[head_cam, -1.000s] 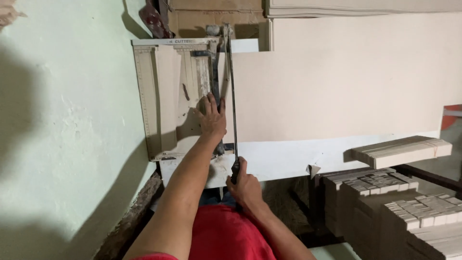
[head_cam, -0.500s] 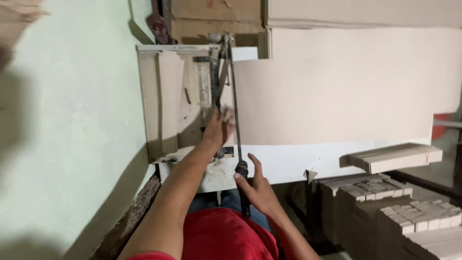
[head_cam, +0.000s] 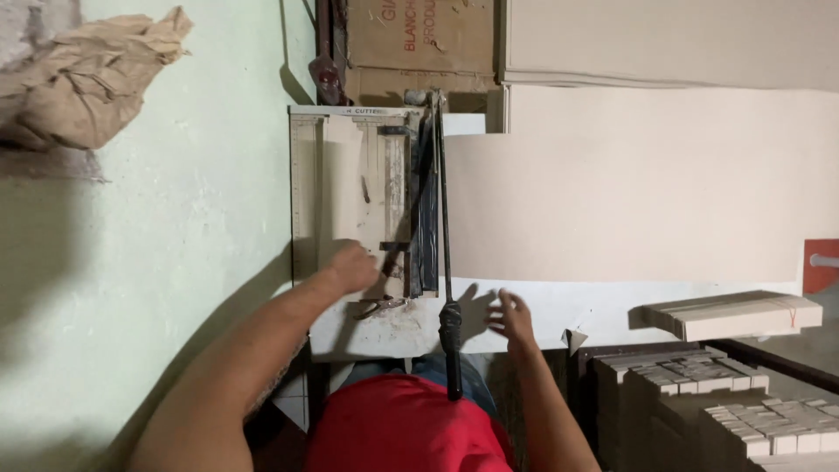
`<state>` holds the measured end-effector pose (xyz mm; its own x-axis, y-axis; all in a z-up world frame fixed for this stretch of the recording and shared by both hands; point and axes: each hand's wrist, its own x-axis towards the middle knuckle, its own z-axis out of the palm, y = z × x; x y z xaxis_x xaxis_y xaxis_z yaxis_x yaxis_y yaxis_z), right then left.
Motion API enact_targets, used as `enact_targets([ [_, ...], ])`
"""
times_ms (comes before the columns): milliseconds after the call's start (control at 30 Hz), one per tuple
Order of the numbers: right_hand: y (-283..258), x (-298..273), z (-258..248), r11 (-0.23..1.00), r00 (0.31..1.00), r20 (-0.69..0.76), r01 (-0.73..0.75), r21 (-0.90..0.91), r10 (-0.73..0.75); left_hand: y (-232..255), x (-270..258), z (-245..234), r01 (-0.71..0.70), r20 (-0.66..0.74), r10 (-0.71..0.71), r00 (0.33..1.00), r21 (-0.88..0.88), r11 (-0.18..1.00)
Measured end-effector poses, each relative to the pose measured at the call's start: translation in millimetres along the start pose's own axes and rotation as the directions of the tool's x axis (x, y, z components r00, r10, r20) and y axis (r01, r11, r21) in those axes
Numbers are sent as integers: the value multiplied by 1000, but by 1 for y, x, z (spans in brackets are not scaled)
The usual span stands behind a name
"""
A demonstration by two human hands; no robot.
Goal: The person uses a manual guillotine paper cutter to slice a large sheet of cardboard. They align the cardboard against the machine's guide, pull down the lever to cut the sheet, and then remove the cut piece. The process is repeated multiple times throughout the video.
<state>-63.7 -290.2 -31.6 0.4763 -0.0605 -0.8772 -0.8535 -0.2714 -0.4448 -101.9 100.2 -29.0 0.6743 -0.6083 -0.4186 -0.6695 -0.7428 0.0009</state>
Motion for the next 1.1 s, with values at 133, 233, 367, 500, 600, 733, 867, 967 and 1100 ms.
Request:
enact_targets([
  [133, -18, 15, -1, 920, 1000, -21, 0, 391, 9, -13, -12, 26, -20, 302, -5, 953, 80, 997],
  [233, -22, 22, -10, 816, 999, -8, 39, 577, -43, -28, -10, 24, 21, 330, -52, 943, 95, 995],
  [367, 13, 31, -24, 748, 996, 15, 54, 662, -84, -36, -5, 32, 87, 289, -108, 951, 84, 993],
  [500, 10, 29, -7, 868, 999, 36, -13, 496, -6, -46, -25, -26, 92, 256, -97, 962, 32, 995],
  [600, -15, 21, 18, 896, 999, 39, -9, 444, -10, -48, -32, -40, 155, 96, -154, 983, -2, 988],
  [733, -16, 36, 20, 911, 999, 30, 16, 412, -32, -44, -15, -48, 215, 13, -215, 976, -126, 968],
  [867, -21, 34, 22, 927, 998, 55, 14, 374, -38, -31, 40, -47, 447, 202, -400, 894, -454, 770],
  [967, -21, 36, 27, 928, 1000, 7, 11, 373, -14, -20, 71, -83, 563, 290, -500, 816, -592, 577],
  [1100, -22, 38, 26, 945, 1000, -8, 7, 327, -4, -1, 111, -70, 654, 397, -532, 748, -577, 489],
])
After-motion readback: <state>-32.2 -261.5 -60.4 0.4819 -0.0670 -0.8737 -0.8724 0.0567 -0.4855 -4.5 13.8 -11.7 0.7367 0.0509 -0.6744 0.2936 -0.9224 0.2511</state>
